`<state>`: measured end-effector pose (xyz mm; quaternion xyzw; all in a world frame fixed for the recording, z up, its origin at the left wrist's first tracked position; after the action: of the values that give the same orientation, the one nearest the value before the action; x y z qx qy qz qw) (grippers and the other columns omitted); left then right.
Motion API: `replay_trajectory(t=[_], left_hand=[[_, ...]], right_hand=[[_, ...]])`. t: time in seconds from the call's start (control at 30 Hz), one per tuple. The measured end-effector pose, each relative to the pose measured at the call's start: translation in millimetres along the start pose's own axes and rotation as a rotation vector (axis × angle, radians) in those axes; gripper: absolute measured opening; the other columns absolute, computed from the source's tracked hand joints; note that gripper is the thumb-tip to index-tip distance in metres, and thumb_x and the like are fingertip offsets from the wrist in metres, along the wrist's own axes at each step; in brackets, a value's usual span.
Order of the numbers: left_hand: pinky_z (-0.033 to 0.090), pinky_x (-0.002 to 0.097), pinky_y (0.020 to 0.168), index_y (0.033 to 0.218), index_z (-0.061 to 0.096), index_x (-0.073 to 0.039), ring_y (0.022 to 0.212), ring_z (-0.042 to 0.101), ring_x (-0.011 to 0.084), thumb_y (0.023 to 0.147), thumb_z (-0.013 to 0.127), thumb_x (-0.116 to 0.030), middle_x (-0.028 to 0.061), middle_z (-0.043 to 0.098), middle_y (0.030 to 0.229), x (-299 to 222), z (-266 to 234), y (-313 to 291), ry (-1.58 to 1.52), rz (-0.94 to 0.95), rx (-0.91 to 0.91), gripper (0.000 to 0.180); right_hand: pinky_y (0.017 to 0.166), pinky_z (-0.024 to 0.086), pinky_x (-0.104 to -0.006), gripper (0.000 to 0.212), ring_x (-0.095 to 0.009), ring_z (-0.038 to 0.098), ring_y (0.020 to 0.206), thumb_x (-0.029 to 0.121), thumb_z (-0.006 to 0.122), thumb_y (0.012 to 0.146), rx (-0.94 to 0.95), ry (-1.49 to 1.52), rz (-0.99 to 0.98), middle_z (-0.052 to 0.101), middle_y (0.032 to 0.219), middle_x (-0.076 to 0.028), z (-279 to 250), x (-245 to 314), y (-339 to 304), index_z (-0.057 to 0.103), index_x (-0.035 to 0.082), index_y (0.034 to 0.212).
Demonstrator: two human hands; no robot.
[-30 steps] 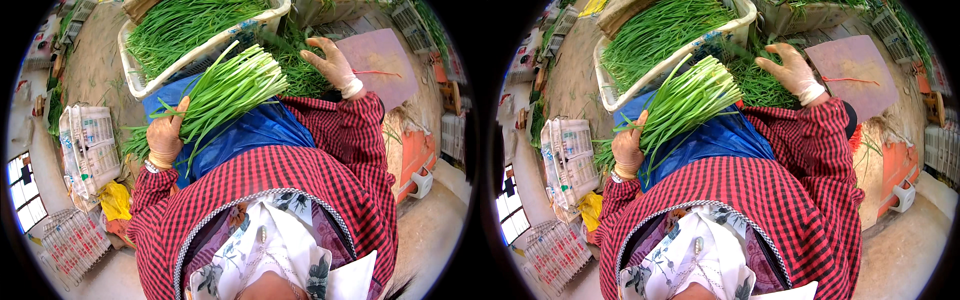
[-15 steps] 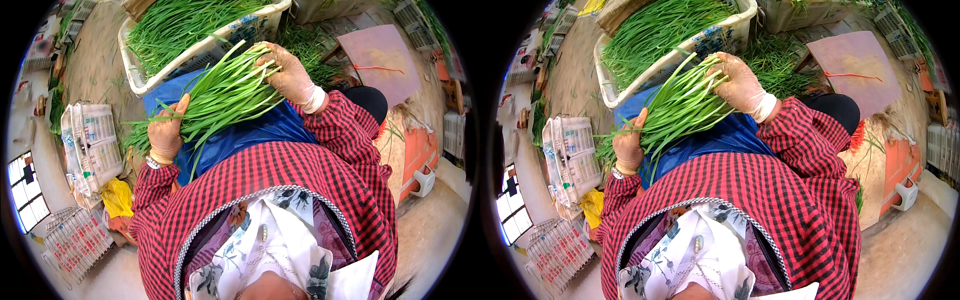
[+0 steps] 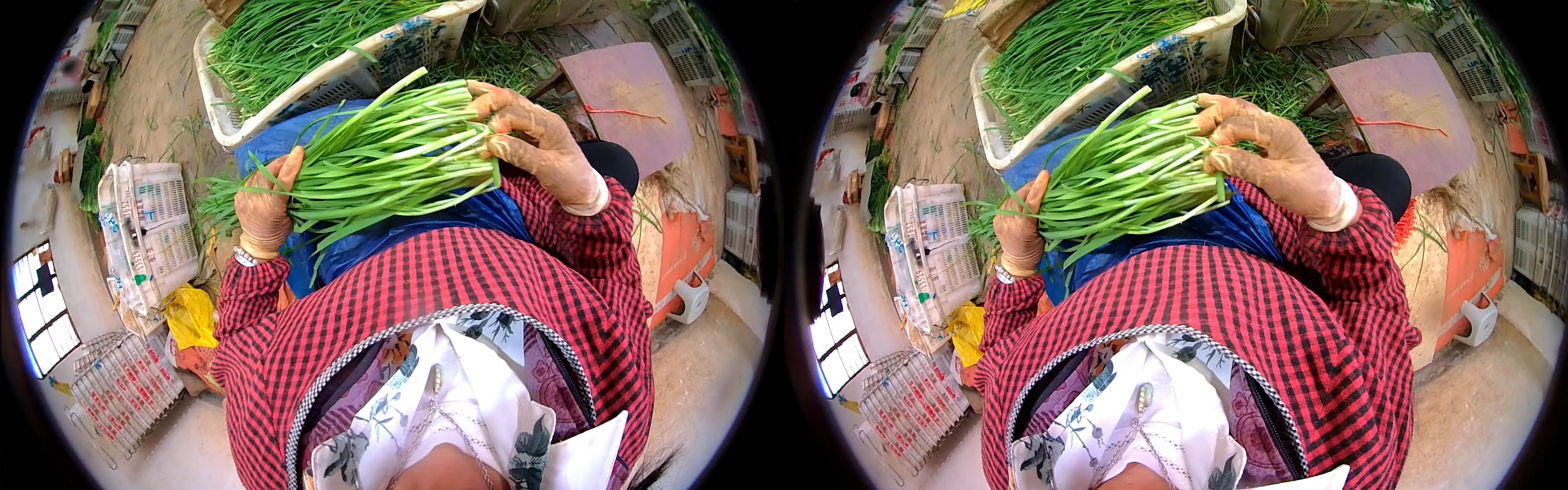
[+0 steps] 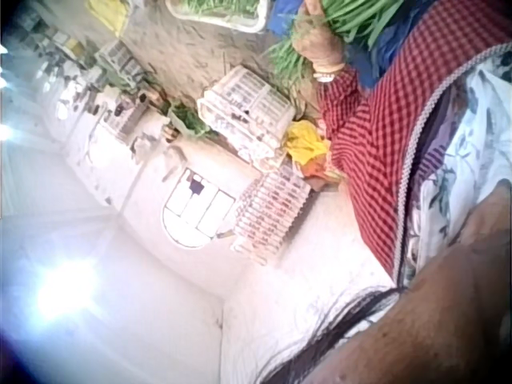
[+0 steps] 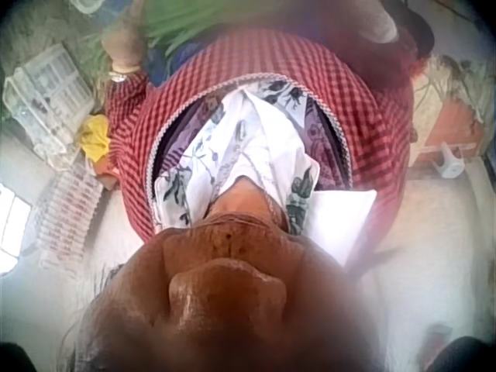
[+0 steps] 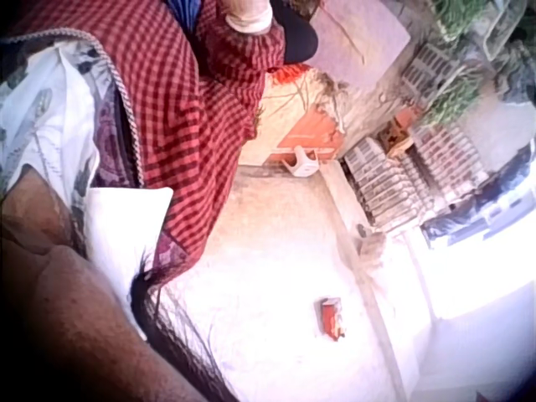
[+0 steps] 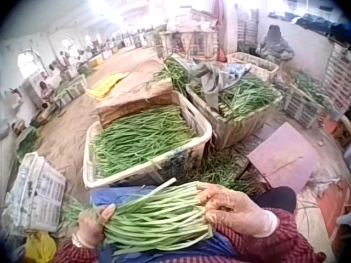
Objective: The person sorts and bundles green stalks by hand, gathering them into bunches, securing them with red ties, and placing the finished bundles onto the floor.
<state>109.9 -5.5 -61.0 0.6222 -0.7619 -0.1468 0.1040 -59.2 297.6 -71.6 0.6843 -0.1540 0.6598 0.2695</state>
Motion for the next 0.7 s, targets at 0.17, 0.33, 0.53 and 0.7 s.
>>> replay_trajectory(t=[0.17, 0.33, 0.53, 0.7], left_hand=[[0.053, 0.0365, 0.074, 0.129, 0.061, -0.010, 0.087, 0.068, 0.0291, 0.078, 0.064, 0.002, 0.0121, 0.070, 0.103, 6, 0, -7, 0.004, -0.029, -0.056, 0.052], [0.054, 0.0360, 0.075, 0.132, 0.059, -0.008, 0.089, 0.068, 0.0290, 0.080, 0.063, 0.003, 0.0134, 0.069, 0.106, 20, -5, -11, 0.025, -0.044, -0.080, 0.053], [0.053, 0.0372, 0.074, 0.133, 0.058, -0.007, 0.089, 0.068, 0.0297, 0.080, 0.063, 0.003, 0.0154, 0.068, 0.107, 22, 1, -20, 0.001, -0.053, -0.086, 0.054], [0.054, 0.0357, 0.077, 0.132, 0.057, -0.005, 0.093, 0.068, 0.0296, 0.082, 0.063, 0.004, 0.0146, 0.068, 0.110, 30, 9, -33, -0.082, -0.082, -0.111, 0.051]], right_hand=[[0.103, 0.044, -0.0442, 0.018, -0.034, 0.047, 0.132, 0.017, 0.060, 0.095, -0.110, 0.011, -0.127, 0.064, 0.111, -0.008, -38, 18, -20, 0.065, 0.003, 0.086], [0.107, 0.038, -0.0372, 0.033, -0.031, 0.045, 0.133, 0.018, 0.064, 0.091, -0.359, -0.805, 0.151, 0.050, 0.141, -0.017, -108, -26, -49, 0.062, -0.001, 0.118], [0.100, 0.047, -0.0364, 0.075, -0.026, 0.041, 0.135, 0.030, 0.072, 0.089, -0.204, -0.112, 0.127, 0.039, 0.148, -0.016, -18, -18, 18, 0.034, 0.005, 0.149], [0.052, 0.042, -0.0178, 0.031, -0.006, 0.055, 0.063, 0.027, 0.061, 0.097, 0.082, 0.099, 0.511, 0.061, 0.079, -0.003, -1, -28, 40, 0.060, 0.003, 0.117]])
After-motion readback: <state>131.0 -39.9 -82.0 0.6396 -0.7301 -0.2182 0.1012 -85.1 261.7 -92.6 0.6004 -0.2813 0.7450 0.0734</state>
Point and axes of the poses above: each hand's wrist, its own y-axis towards the middle knuckle, its own z-axis out of the palm, x = y × z, the point moved 4 cm from there along y, towards the middle knuckle
